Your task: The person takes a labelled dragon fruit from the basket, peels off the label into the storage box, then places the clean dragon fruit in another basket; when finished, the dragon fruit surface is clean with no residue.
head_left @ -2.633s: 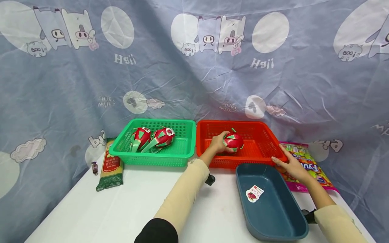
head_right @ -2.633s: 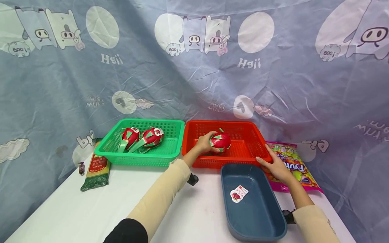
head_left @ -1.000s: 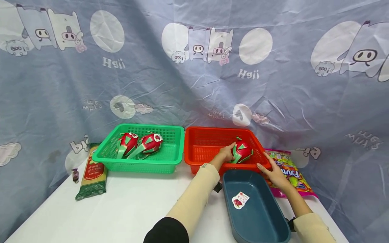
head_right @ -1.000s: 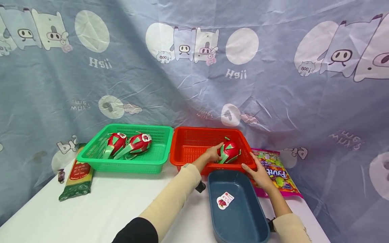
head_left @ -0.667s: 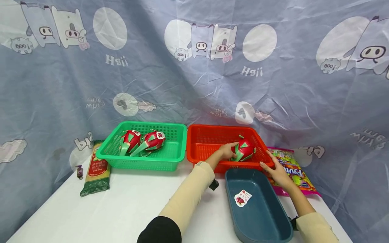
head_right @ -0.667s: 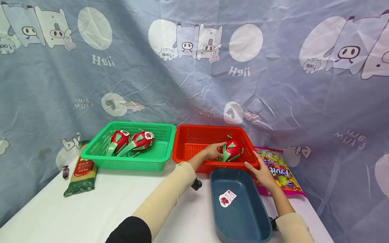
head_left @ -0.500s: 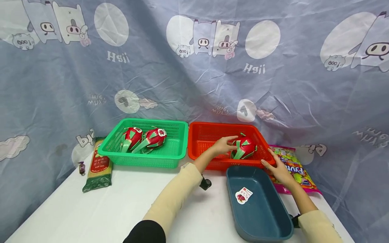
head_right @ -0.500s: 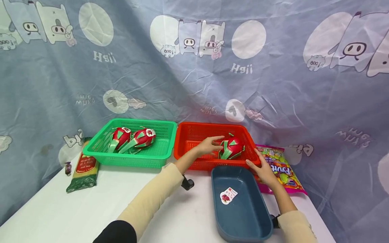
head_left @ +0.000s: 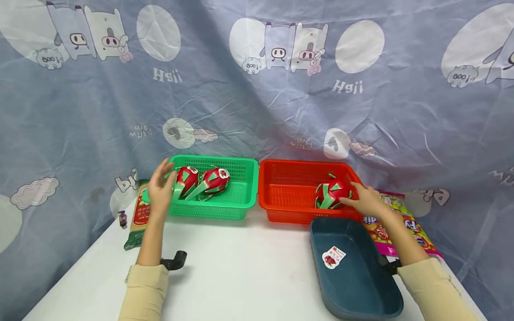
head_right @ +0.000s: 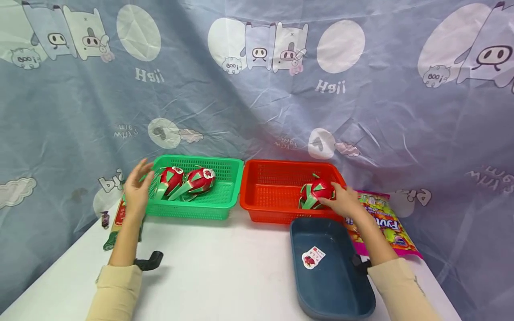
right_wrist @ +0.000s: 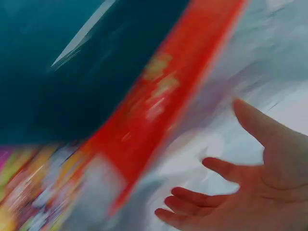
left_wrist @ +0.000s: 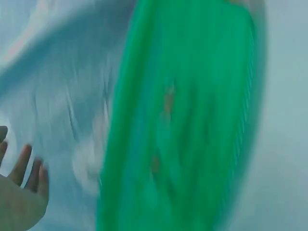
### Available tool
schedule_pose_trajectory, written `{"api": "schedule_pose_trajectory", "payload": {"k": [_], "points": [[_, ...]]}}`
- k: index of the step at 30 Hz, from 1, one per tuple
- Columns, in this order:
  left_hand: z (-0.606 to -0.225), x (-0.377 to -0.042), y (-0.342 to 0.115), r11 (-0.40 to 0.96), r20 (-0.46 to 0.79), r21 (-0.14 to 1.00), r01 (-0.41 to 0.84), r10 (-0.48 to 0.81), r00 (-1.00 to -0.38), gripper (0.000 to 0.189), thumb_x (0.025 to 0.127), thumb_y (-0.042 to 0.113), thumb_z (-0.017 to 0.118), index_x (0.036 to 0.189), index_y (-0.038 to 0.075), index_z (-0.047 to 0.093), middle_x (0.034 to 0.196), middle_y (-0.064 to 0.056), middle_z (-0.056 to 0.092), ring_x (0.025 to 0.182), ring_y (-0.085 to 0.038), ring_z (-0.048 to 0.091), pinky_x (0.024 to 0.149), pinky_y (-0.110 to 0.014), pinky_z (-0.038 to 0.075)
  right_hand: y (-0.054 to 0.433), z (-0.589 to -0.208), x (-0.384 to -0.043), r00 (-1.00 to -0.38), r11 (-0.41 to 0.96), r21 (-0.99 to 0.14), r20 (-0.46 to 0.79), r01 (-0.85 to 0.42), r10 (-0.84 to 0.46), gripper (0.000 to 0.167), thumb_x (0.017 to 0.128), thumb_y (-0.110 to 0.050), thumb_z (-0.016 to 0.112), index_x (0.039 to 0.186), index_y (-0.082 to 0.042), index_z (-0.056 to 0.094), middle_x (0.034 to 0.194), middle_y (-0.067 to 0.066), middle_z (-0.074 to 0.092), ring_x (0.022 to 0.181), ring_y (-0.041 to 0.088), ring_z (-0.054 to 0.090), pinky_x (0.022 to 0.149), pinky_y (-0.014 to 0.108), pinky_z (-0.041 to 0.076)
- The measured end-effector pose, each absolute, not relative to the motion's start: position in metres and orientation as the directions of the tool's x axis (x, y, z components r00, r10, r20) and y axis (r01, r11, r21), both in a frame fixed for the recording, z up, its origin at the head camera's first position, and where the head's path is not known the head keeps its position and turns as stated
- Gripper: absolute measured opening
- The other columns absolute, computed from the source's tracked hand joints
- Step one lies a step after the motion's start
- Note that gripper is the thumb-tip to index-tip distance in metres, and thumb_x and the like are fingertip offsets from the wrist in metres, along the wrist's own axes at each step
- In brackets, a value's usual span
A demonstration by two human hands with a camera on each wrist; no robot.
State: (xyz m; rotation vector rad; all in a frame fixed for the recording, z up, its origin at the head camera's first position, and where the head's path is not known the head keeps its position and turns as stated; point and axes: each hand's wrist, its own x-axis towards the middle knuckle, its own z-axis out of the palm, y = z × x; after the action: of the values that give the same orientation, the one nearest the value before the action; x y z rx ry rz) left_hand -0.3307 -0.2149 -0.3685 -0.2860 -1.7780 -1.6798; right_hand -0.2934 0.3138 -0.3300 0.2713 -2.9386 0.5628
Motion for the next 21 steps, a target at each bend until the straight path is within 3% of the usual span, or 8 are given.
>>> {"api": "schedule_pose_trajectory", "payload": {"k": [2,4,7,9,11,15,18,21], "points": [[-0.379,-0.326,-0.25,0.309,0.571,0.82,0.481,-0.394,-0.72,0.055,0.09,0.021,0.061,0.141,0.021,0.04,0.139,-0.01,0.042,0.127,-0.017,0.035,0.103,-0.039,0.028,0.275,-0.314,-0.307,-0.957,0.874,-0.412,0.23,-0.259,-0.176,0.078,0.087,-0.039,0.061,0.138,0.009,0.028,0.131,0.035,0.036,0.118,0.051,0.031,0.095,0.063,0.026],[-0.391,-0.324,-0.274,0.391,0.509,0.851,0.351,-0.449,-0.734,0.067,0.088,0.03,0.064,0.145,0.027,0.029,0.146,-0.009,0.028,0.134,-0.023,0.021,0.106,-0.048,0.021,0.232,-0.301,-0.321,-0.942,0.816,-0.488,0.276,-0.311,-0.194,0.079,0.087,-0.039,0.062,0.142,0.003,0.024,0.138,0.03,0.031,0.124,0.046,0.027,0.099,0.06,0.025],[-0.409,-0.324,-0.291,0.386,0.382,0.899,0.205,-0.465,-0.799,0.084,0.083,0.042,0.066,0.148,0.035,0.013,0.151,-0.011,0.009,0.137,-0.031,0.008,0.106,-0.057,0.013,0.169,-0.292,-0.345,-0.91,0.735,-0.551,0.344,-0.394,-0.23,0.081,0.086,-0.042,0.063,0.144,-0.003,0.022,0.141,0.023,0.029,0.129,0.039,0.026,0.102,0.054,0.025],[-0.418,-0.327,-0.292,0.343,0.312,0.926,0.159,-0.459,-0.832,0.092,0.08,0.045,0.067,0.148,0.035,0.006,0.151,-0.013,0.002,0.137,-0.034,0.004,0.105,-0.058,0.013,0.129,-0.293,-0.362,-0.899,0.687,-0.59,0.363,-0.424,-0.244,0.08,0.086,-0.044,0.062,0.145,-0.007,0.022,0.143,0.019,0.029,0.13,0.035,0.027,0.103,0.051,0.027],[-0.425,-0.331,-0.289,0.306,0.266,0.943,0.132,-0.45,-0.853,0.097,0.079,0.047,0.069,0.148,0.035,0.002,0.152,-0.013,-0.001,0.137,-0.034,0.004,0.105,-0.057,0.014,0.093,-0.299,-0.38,-0.894,0.642,-0.628,0.369,-0.44,-0.253,0.08,0.086,-0.046,0.061,0.145,-0.009,0.021,0.143,0.019,0.029,0.13,0.033,0.028,0.103,0.049,0.028],[-0.438,-0.336,-0.281,0.231,0.222,0.964,0.131,-0.427,-0.876,0.101,0.077,0.044,0.072,0.149,0.03,0.001,0.152,-0.012,0.009,0.136,-0.031,0.013,0.107,-0.051,0.018,0.031,-0.321,-0.411,-0.918,0.554,-0.733,0.327,-0.396,-0.224,0.082,0.086,-0.051,0.058,0.146,-0.012,0.019,0.143,0.02,0.028,0.13,0.033,0.029,0.101,0.049,0.031],[-0.446,-0.335,-0.278,0.191,0.2,0.973,0.133,-0.395,-0.897,0.101,0.078,0.042,0.071,0.149,0.03,0.0,0.151,-0.009,0.012,0.135,-0.03,0.019,0.106,-0.048,0.021,-0.002,-0.342,-0.428,-0.948,0.486,-0.814,0.279,-0.319,-0.155,0.084,0.085,-0.052,0.058,0.147,-0.014,0.017,0.144,0.021,0.027,0.131,0.035,0.027,0.101,0.05,0.03],[-0.453,-0.333,-0.279,0.191,0.203,0.972,0.139,-0.378,-0.903,0.099,0.08,0.04,0.071,0.148,0.032,0.0,0.152,-0.006,0.008,0.136,-0.03,0.014,0.106,-0.051,0.018,-0.024,-0.363,-0.44,-0.977,0.417,-0.884,0.209,-0.211,-0.053,0.086,0.083,-0.053,0.06,0.148,-0.018,0.016,0.145,0.02,0.026,0.132,0.039,0.022,0.102,0.053,0.027]]}}
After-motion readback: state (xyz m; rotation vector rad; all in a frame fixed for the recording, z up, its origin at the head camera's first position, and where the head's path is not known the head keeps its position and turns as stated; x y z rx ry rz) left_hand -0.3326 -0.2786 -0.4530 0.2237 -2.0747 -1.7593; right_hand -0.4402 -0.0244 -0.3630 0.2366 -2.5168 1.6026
